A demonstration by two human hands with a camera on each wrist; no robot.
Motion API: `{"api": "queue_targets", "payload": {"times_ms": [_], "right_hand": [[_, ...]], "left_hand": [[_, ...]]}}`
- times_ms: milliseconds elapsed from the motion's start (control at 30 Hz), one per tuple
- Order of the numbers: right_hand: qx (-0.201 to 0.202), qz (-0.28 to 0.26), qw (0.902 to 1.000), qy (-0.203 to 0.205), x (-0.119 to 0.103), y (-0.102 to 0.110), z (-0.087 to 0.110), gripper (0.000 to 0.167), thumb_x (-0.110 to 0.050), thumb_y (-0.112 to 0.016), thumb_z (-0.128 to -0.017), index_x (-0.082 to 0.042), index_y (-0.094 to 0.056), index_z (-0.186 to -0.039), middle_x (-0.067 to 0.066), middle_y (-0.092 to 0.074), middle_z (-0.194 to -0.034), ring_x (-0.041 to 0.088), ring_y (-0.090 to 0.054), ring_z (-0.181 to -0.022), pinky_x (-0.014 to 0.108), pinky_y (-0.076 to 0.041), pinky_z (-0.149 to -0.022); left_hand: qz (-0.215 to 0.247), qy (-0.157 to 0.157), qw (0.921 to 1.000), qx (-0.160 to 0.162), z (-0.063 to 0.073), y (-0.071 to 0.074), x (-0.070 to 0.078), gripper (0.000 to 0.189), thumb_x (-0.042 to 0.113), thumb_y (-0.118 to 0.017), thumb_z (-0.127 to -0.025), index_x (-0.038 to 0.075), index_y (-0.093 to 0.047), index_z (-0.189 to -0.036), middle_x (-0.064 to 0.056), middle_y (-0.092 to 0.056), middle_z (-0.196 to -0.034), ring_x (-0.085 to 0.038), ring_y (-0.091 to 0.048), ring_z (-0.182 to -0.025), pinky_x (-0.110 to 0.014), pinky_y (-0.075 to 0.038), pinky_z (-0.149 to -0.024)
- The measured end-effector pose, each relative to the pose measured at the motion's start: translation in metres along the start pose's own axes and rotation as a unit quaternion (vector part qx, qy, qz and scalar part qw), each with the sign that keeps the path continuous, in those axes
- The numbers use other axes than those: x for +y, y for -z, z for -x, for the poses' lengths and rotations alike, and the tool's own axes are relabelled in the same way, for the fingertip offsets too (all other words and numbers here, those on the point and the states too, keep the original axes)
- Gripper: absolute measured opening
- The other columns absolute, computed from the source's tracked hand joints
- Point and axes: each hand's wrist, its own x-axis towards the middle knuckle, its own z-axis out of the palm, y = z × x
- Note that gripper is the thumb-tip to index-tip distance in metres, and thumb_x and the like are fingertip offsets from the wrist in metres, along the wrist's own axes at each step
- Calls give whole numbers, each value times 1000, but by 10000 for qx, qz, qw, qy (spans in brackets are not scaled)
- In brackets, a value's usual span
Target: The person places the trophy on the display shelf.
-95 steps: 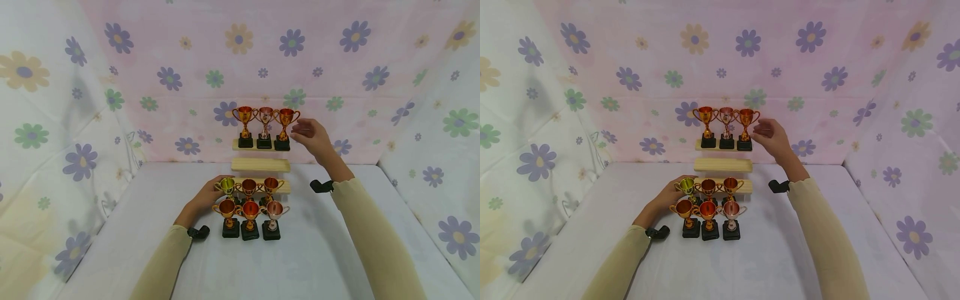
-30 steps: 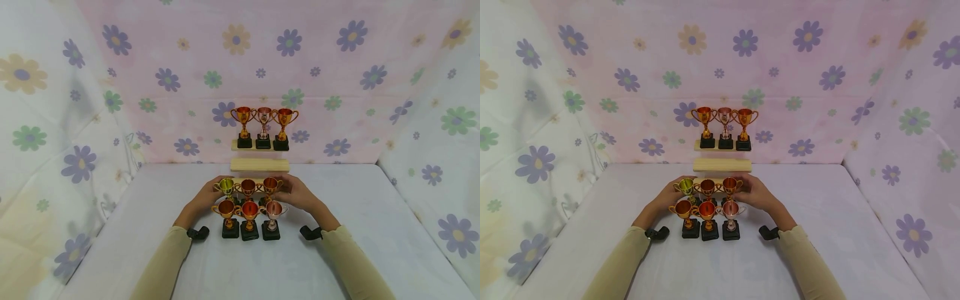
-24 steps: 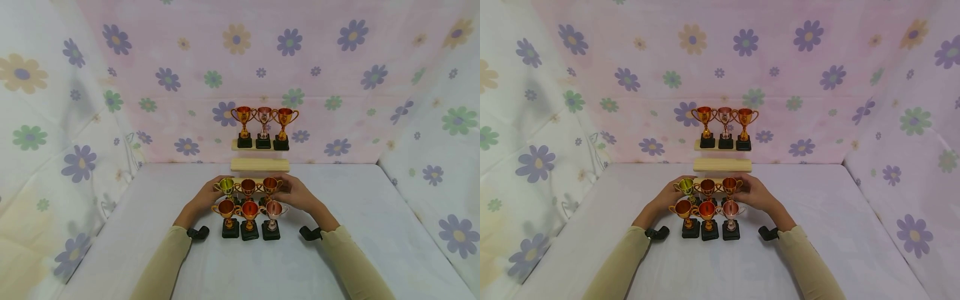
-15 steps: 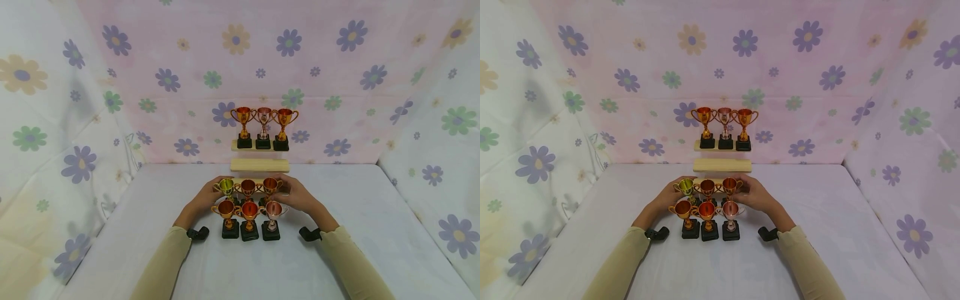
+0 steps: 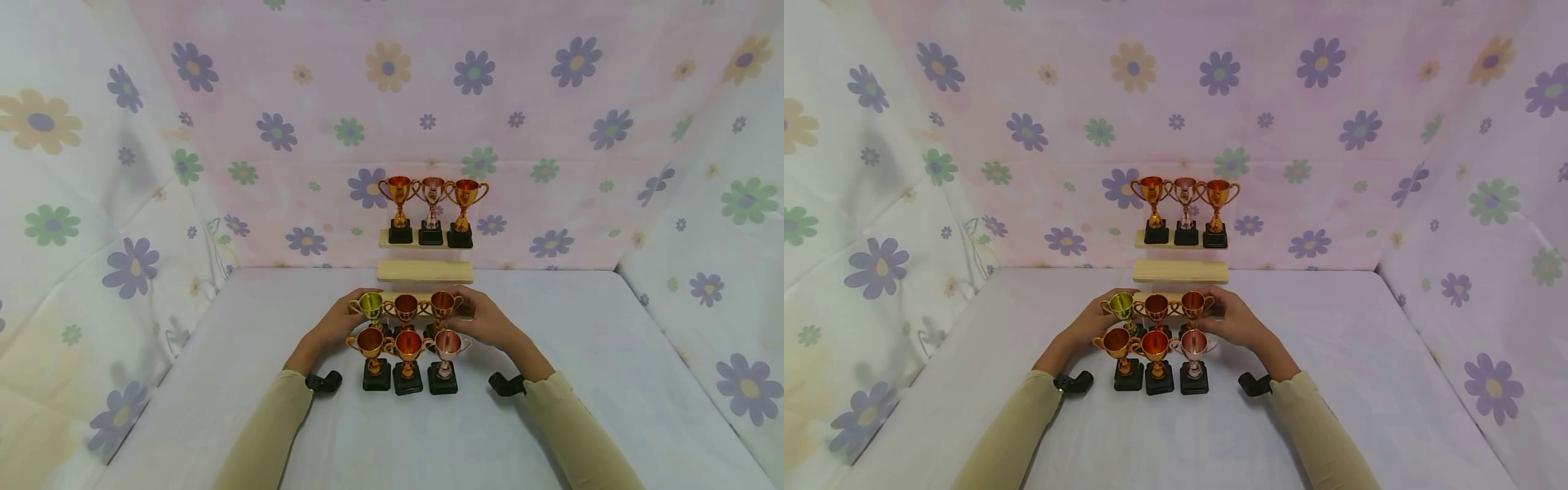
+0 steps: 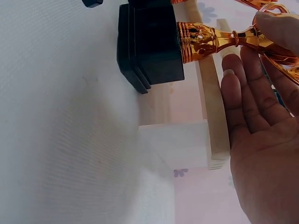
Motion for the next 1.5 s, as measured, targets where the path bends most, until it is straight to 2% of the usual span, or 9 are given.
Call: {"api": "queue_targets", "payload": {"times_ms": [167,433,567,733,1033,1267,1500], "right_hand": [[26,47,10000,55,-1,1,1,48,-7,-81,-93,-7,-61,-136,13,-70,-125,29,-72,-108,46,-60,-97],[68,-43,9999,129,-9,6,4,45,-4,-80,-93,-3,-61,-134,16,-70,-125,34,-72,-111,45,-60,-97],[105,-80,9998,173,-13,9,6,45,-3,-80,-94,0,-61,-135,18,-69,-125,34,-71,-110,50,-59,-98],[142,-49,9996,241,-19,12,6,46,-5,-80,-94,-2,-62,-135,14,-70,-123,29,-71,-106,55,-57,-97],[230,129,9988,415,-29,18,8,40,-9,-81,-94,-6,-63,-130,10,-72,-118,26,-71,-102,47,-58,-95],[364,143,9987,332,-35,19,9,42,-8,-82,-94,-7,-63,-132,9,-72,-120,25,-70,-105,28,-57,-96],[528,103,9980,321,-41,22,11,42,-7,-80,-95,-6,-61,-132,11,-71,-120,27,-71,-107,33,-57,-97]], "left_hand": [[84,84,9999,-7,0,-1,-1,46,15,-60,-109,20,-54,-154,-6,-63,-143,-25,-60,-133,-54,-45,-115],[51,44,10000,14,1,-1,1,46,15,-62,-109,21,-54,-154,-6,-64,-141,-26,-60,-132,-54,-45,-115],[72,56,10000,-1,1,0,1,46,15,-61,-109,21,-54,-153,-6,-64,-141,-25,-60,-132,-54,-45,-115],[119,35,9999,-7,0,0,1,46,16,-62,-108,21,-54,-153,-6,-64,-142,-25,-60,-132,-54,-45,-115],[15,13,10000,-20,0,1,0,47,15,-63,-108,20,-55,-154,-7,-63,-143,-28,-59,-133,-57,-43,-116],[7,23,10000,-23,0,1,2,47,13,-63,-107,20,-55,-153,-7,-63,-142,-28,-59,-132,-56,-44,-115],[-5,12,10000,-15,1,0,1,48,17,-63,-108,20,-54,-154,-7,-63,-142,-26,-60,-132,-56,-44,-115]]}}
